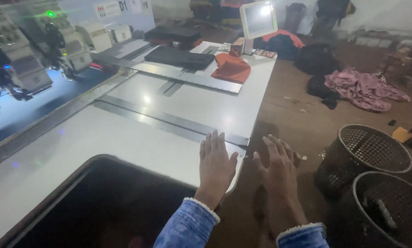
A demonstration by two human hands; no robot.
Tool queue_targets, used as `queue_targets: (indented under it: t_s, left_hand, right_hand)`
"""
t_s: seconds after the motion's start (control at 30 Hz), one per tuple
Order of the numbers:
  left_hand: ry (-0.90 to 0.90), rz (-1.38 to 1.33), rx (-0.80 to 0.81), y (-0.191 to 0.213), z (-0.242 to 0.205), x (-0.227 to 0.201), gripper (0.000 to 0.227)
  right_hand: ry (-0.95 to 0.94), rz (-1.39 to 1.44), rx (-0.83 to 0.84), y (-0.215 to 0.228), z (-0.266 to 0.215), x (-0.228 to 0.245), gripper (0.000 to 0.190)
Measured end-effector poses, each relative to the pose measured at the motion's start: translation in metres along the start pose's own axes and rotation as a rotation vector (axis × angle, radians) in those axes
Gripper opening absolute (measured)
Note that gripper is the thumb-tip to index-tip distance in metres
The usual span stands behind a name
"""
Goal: The person operates a multi-head embroidery machine, manually threading a chain into the needle area and adjusting the mechanism. They then move to a nearby table to fold and organize stacks of black and orange fabric before returning to the machine to continue the threading process.
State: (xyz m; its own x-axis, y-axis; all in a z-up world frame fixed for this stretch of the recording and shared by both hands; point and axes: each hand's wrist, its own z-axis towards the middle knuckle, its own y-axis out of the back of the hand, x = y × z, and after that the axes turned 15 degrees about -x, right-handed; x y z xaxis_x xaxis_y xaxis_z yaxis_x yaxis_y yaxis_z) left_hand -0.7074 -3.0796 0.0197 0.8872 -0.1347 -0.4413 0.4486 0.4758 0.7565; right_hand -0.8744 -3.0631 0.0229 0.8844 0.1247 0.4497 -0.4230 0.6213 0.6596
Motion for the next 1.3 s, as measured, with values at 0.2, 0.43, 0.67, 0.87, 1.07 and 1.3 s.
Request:
queue_targets:
  t_s: [0.2, 0.43, 0.67, 0.87, 1.07, 1.3]
  left_hand:
    - [-0.027, 0.043, 0.040, -0.104, 0.107, -0.036, 0.071]
    - [-0.077, -0.028, -0.327, -0.244, 0.231, -0.072, 0.068]
    - [-0.102, 0.012, -0.269, -0.368, 0.345, -0.107, 0.070]
    - [-0.167, -0.011, -0.318, -0.458, 0.458, -0.139, 0.065]
    - [-0.155, -0.010, -0.320, -0.550, 0.578, -0.165, 0.067]
    - [-0.210, -0.017, -0.420, -0.649, 0.693, -0.199, 0.063]
  right_hand:
    - [0.014, -0.162, 0.084, -0.076, 0.115, -0.095, 0.058]
    - [0.198, -0.065, -0.180, -0.154, 0.250, -0.193, 0.055]
    - [0.187, 0.007, -0.189, -0.211, 0.371, -0.273, 0.055]
    - [0.197, 0.012, -0.181, -0.277, 0.487, -0.343, 0.056]
    - [0.152, -0.039, -0.182, -0.346, 0.602, -0.406, 0.057]
    - [0.134, -0.032, -0.180, -0.417, 0.721, -0.474, 0.057]
